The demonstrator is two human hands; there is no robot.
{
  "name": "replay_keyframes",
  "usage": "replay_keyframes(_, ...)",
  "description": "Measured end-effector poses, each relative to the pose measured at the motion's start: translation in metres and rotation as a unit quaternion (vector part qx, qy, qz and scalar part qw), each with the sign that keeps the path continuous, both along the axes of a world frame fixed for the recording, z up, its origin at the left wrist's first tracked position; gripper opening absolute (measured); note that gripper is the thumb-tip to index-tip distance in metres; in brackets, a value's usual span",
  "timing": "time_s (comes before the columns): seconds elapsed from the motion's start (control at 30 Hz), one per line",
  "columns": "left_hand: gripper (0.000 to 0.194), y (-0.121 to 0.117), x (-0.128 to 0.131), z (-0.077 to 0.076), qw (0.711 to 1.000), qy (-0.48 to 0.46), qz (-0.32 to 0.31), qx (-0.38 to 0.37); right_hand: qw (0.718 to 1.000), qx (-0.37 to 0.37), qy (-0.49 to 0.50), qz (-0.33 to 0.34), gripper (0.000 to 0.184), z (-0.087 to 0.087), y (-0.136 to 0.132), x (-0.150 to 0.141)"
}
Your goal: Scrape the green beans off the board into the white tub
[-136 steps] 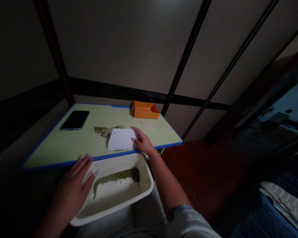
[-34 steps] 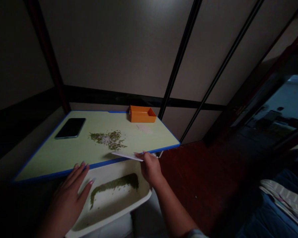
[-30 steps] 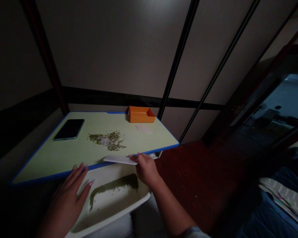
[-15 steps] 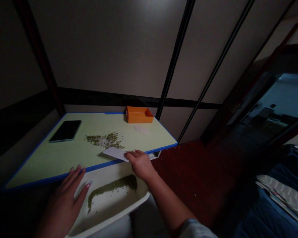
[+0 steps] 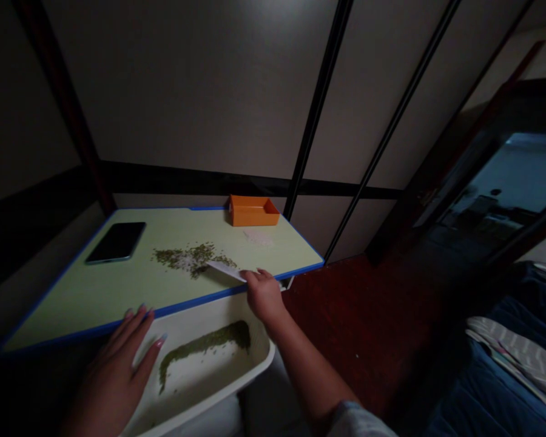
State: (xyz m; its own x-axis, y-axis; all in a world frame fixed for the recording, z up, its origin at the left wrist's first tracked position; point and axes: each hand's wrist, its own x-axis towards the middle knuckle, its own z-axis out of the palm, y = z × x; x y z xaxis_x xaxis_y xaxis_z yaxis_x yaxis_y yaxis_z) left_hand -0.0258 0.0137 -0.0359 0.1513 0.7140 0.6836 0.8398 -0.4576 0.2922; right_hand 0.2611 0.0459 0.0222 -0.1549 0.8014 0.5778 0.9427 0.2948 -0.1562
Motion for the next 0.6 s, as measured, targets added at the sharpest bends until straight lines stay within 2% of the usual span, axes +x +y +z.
replay_keyframes(0.13,0.053,-0.002,0.001,0.001,1.000,-0.014,-0.001,-0.017,0.994,0.048,0.100,-0.014,0.034,-0.004,-0.005,0.010)
replay_keyframes(0.27,0.052,-0.003,0.001,0.002,0.998,-0.038,-0.002,-0.042,0.981,0.044,0.176,-0.068,0.029,-0.003,-0.006,0.022)
replay_keyframes(0.37,0.053,-0.004,0.001,0.002,0.998,-0.046,-0.002,-0.049,0.975,0.036,0.195,-0.102,0.027,-0.002,-0.005,0.031)
replay_keyframes(0.6,0.054,-0.003,0.003,0.002,0.998,-0.052,0.000,-0.046,0.978,0.022,0.171,-0.120,0.022,-0.002,-0.004,0.034)
